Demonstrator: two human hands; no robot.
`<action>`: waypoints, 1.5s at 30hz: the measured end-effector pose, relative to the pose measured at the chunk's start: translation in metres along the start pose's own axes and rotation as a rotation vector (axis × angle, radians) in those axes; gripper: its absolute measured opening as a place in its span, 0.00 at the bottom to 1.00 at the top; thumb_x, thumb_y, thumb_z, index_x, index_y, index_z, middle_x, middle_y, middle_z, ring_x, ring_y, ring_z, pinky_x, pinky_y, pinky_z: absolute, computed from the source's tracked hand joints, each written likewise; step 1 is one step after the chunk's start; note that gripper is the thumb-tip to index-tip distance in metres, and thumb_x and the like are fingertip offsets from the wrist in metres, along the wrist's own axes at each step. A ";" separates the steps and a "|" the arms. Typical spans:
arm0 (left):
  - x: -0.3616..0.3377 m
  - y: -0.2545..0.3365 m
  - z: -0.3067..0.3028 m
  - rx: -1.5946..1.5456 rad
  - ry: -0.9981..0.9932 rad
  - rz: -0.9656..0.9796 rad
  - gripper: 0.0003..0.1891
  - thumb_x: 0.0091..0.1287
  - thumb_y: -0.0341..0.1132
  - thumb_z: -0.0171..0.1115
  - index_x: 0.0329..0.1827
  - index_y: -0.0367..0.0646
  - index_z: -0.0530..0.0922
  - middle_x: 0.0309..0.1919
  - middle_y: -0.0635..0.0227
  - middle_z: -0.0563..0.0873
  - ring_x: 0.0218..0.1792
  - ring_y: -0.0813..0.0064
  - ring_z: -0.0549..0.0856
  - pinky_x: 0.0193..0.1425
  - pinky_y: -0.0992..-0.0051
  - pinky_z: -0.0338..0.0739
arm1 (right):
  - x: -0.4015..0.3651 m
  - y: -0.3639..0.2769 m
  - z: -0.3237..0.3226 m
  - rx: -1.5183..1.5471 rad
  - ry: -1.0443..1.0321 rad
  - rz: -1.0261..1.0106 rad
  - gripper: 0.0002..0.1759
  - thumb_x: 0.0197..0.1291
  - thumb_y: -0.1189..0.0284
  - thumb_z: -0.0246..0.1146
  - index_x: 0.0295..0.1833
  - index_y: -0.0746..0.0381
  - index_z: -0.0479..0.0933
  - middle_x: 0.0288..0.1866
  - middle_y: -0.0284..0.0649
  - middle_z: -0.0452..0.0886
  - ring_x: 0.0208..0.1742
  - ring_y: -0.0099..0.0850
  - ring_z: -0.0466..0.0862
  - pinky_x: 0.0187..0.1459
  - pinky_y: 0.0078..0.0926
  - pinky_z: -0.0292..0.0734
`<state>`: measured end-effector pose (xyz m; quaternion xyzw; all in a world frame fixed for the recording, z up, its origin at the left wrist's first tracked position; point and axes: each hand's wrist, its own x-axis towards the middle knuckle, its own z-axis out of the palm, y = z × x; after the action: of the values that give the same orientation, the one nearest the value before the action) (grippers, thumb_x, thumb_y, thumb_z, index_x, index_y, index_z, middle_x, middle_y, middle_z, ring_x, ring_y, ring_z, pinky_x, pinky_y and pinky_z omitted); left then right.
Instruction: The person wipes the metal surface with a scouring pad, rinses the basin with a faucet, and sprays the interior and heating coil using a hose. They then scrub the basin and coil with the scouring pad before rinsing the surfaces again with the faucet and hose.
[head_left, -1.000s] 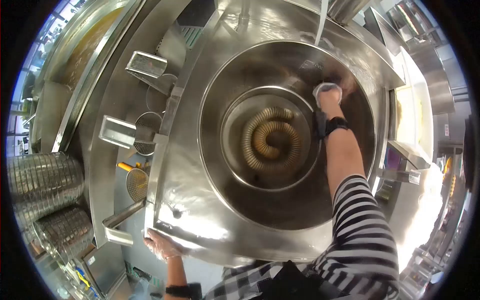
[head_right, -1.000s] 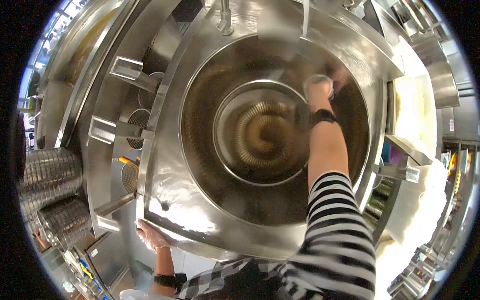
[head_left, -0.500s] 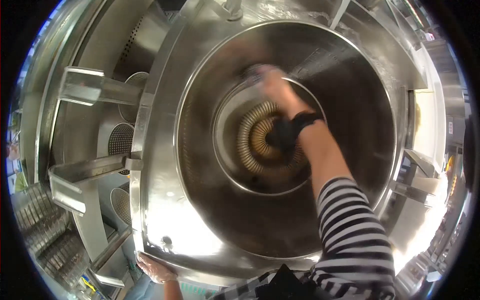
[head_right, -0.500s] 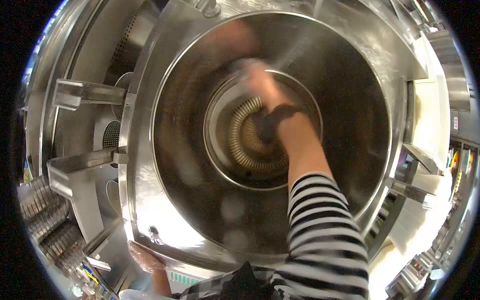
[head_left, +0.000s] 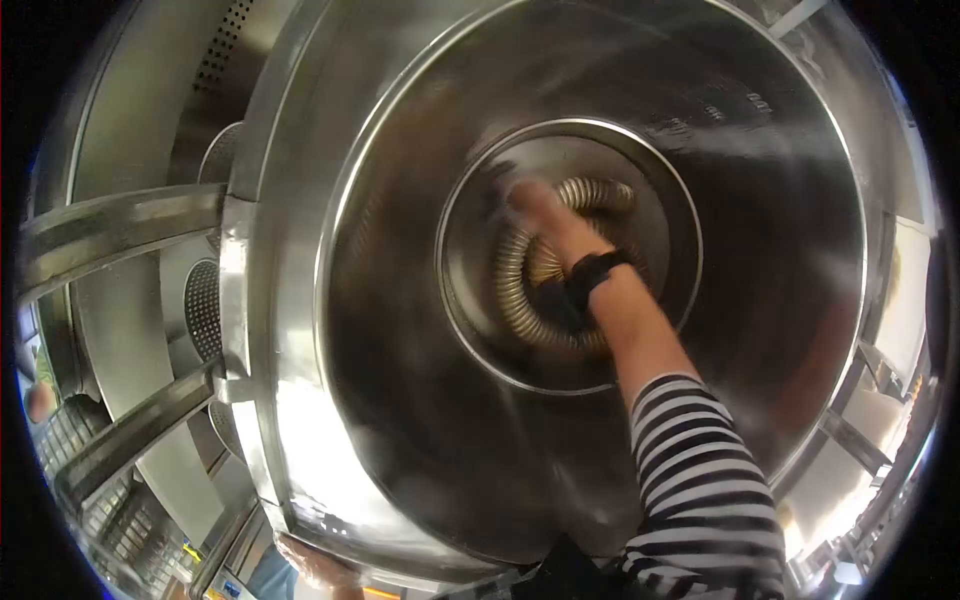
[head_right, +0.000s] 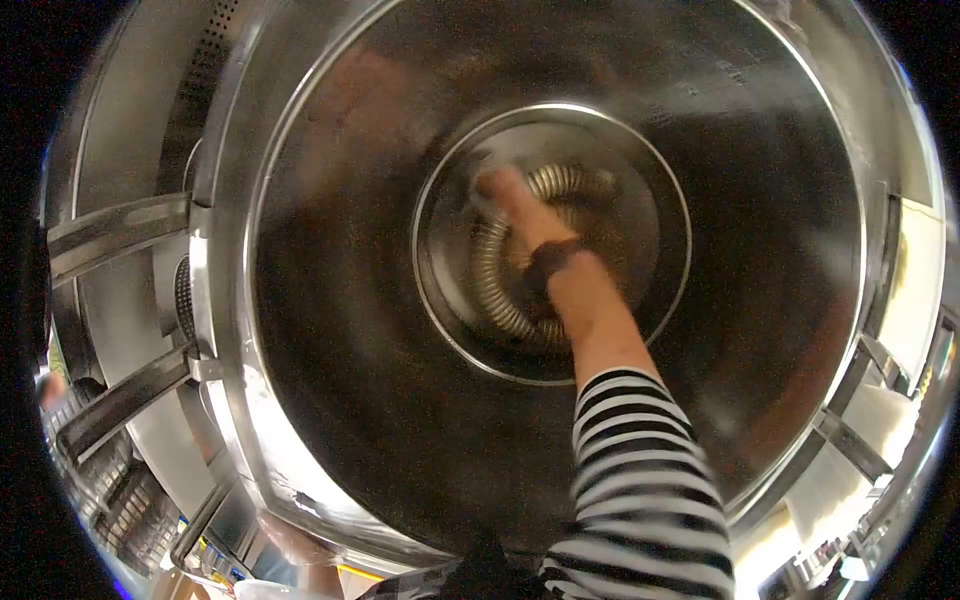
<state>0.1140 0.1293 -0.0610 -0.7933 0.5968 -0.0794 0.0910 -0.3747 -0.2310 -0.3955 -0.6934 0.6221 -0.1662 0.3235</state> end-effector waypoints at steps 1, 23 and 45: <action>0.007 0.007 -0.012 0.076 0.001 0.083 0.41 0.53 0.48 0.62 0.65 0.33 0.56 0.58 0.46 0.67 0.58 0.55 0.70 0.62 0.65 0.65 | 0.011 0.009 -0.037 -0.417 -0.308 0.015 0.11 0.56 0.69 0.55 0.40 0.62 0.79 0.37 0.43 0.81 0.39 0.35 0.80 0.39 0.34 0.75; 0.029 0.048 -0.029 -0.928 0.015 -0.852 0.22 0.67 0.57 0.43 0.51 0.51 0.70 0.41 0.70 0.75 0.41 0.76 0.75 0.47 0.74 0.72 | 0.010 0.048 0.092 0.166 0.232 -0.039 0.08 0.51 0.68 0.56 0.35 0.57 0.77 0.32 0.36 0.74 0.31 0.34 0.76 0.31 0.34 0.73; 0.056 0.037 -0.040 -1.008 -0.187 -0.806 0.29 0.68 0.57 0.38 0.62 0.44 0.65 0.56 0.63 0.71 0.56 0.70 0.70 0.62 0.69 0.61 | 0.018 0.037 -0.049 -0.750 -0.065 -0.084 0.06 0.52 0.71 0.57 0.34 0.57 0.79 0.33 0.36 0.81 0.35 0.30 0.81 0.32 0.32 0.77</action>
<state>0.0852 0.0632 -0.0302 -0.9039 0.2060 0.2517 -0.2779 -0.4310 -0.2606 -0.3870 -0.7934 0.6003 0.0821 0.0595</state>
